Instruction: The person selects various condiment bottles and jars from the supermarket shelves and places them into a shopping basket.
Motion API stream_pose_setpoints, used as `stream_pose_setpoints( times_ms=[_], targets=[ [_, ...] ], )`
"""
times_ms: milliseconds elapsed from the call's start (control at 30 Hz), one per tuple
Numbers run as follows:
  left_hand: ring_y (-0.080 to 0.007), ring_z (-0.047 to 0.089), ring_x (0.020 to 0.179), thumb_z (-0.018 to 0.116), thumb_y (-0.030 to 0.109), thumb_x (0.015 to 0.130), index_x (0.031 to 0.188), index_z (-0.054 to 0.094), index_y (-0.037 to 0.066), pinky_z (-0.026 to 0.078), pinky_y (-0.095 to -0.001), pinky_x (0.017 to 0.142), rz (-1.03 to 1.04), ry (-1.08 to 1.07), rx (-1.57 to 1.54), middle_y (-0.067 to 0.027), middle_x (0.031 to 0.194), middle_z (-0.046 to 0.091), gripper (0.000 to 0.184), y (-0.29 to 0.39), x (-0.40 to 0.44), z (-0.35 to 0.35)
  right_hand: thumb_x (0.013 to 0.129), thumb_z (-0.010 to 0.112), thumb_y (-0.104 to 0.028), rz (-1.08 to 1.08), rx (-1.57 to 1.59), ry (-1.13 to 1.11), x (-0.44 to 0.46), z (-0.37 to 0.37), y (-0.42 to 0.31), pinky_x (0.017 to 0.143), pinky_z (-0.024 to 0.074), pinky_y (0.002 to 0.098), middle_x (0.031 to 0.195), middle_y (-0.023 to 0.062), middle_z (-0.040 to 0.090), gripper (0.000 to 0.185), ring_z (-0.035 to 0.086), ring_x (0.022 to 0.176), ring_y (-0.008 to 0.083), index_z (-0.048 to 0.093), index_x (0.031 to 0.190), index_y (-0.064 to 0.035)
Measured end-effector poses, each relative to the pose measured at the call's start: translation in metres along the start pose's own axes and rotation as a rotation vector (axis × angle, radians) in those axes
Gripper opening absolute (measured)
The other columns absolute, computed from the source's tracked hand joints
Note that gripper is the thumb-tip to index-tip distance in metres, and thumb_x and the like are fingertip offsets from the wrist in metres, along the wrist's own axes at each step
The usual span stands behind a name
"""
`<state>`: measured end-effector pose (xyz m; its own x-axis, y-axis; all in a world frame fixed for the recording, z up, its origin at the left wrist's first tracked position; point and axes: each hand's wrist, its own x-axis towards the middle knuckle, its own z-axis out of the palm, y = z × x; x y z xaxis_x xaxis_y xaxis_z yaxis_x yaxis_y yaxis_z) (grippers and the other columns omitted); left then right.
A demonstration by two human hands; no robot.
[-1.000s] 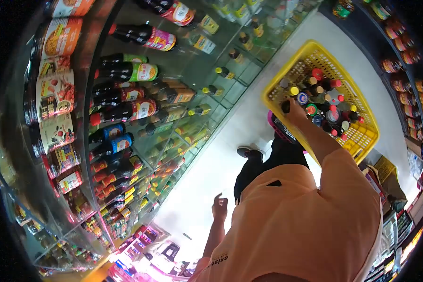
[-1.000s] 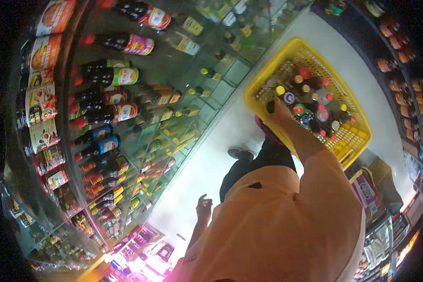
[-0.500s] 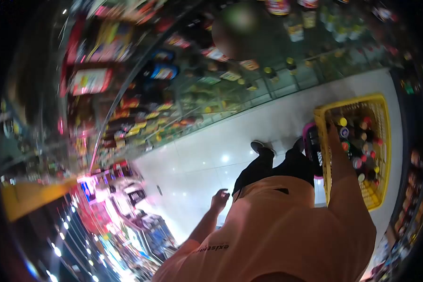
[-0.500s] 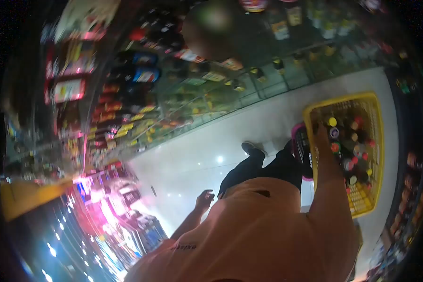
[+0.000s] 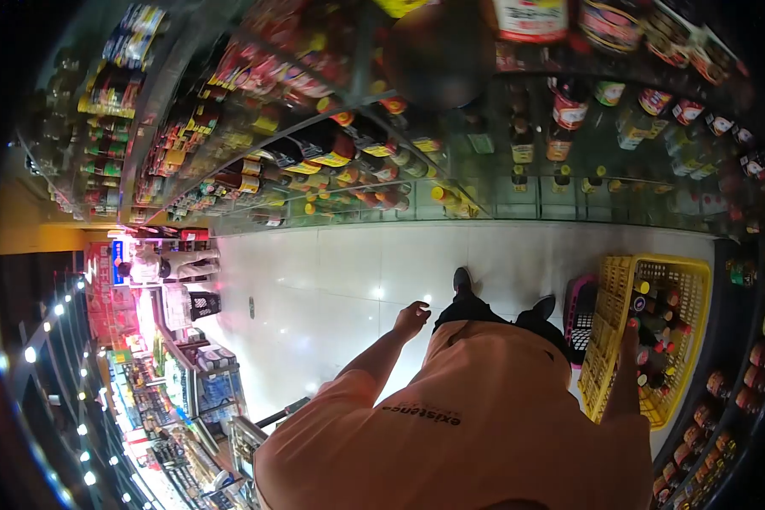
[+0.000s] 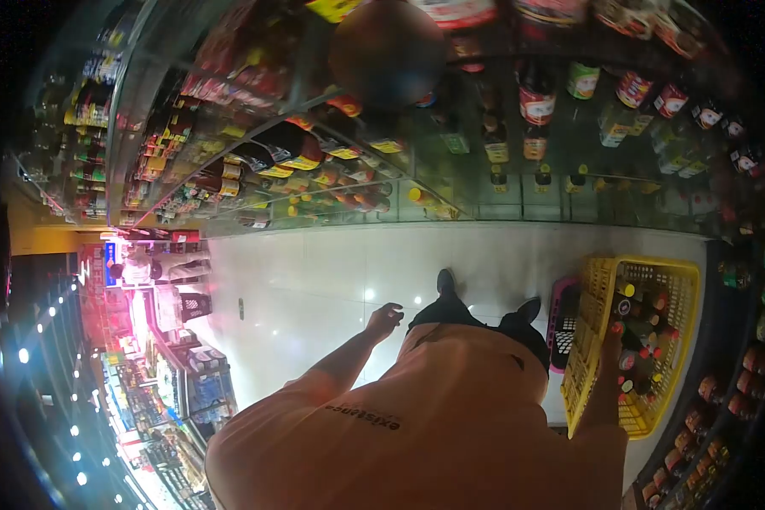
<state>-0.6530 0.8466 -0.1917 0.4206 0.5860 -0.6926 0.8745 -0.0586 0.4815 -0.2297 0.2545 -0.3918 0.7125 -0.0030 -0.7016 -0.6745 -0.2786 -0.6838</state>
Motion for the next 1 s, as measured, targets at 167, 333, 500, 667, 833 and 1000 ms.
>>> stream_pose_setpoints(
  times_ms=[167,333,500,667,833,1000],
  targets=[
    [-0.0188,0.071,0.077,0.066,0.026,0.092,0.124,0.063,0.007,0.055,-0.0337,0.072,0.148,0.193,-0.183,-0.0095,0.087,0.074,0.037,-0.058,0.085,-0.066,0.097,0.055,-0.028,-0.521,-1.573,0.302,-0.059,-0.016,0.025,0.084,0.0514,0.051,0.108,0.0192,0.065,0.03,0.063,0.104,0.0374,0.063,0.116,-0.0056],
    [-0.0211,0.071,0.077,0.07,0.027,0.089,0.126,0.059,0.004,0.054,-0.0349,0.073,0.349,0.432,-0.219,-0.0101,0.083,0.073,0.045,0.006,0.149,-0.179,0.087,0.066,-0.024,-0.417,-1.081,0.777,-0.241,0.125,-0.054,0.088,0.0506,0.055,0.109,0.023,0.062,0.037,0.061,0.105,0.0418,0.06,0.118,-0.0047],
    [-0.0281,0.067,0.081,0.071,0.029,0.088,0.108,0.06,0.003,0.051,-0.0401,0.073,0.623,0.435,-0.239,-0.0135,0.089,0.069,0.034,0.092,0.207,-0.248,0.09,0.068,-0.023,-0.517,-0.745,0.12,-0.209,0.197,0.073,0.081,0.0521,0.04,0.094,0.0189,0.07,0.028,0.068,0.087,0.0282,0.065,0.108,-0.0025],
    [-0.0291,0.064,0.099,0.078,0.023,0.082,0.109,0.058,0.0,0.049,-0.037,0.086,0.854,0.482,0.033,-0.0173,0.109,0.067,0.04,0.18,0.252,-0.246,0.089,0.071,-0.028,-0.161,-0.735,-0.192,-0.351,0.314,0.037,0.084,0.055,0.039,0.102,0.016,0.073,0.036,0.071,0.097,0.0297,0.064,0.117,-0.0064],
    [-0.0287,0.066,0.104,0.078,0.013,0.081,0.124,0.059,0.001,0.051,-0.0383,0.091,1.161,0.294,-0.457,-0.0138,0.114,0.069,0.049,0.219,0.28,-0.226,0.088,0.071,-0.035,-0.004,-0.786,-0.125,-0.397,0.291,0.053,0.081,0.0553,0.0396,0.097,0.0157,0.073,0.042,0.07,0.091,0.0314,0.064,0.119,-0.0068],
    [-0.035,0.067,0.101,0.074,0.034,0.088,0.123,0.059,0.005,0.051,-0.0428,0.086,0.812,0.336,-0.125,-0.0154,0.108,0.07,0.048,0.179,0.293,-0.225,0.088,0.068,-0.032,-0.082,-0.791,0.095,-0.414,0.267,0.034,0.077,0.056,0.0418,0.089,0.0154,0.072,0.038,0.07,0.082,0.0305,0.064,0.115,-0.0061]
  ],
)
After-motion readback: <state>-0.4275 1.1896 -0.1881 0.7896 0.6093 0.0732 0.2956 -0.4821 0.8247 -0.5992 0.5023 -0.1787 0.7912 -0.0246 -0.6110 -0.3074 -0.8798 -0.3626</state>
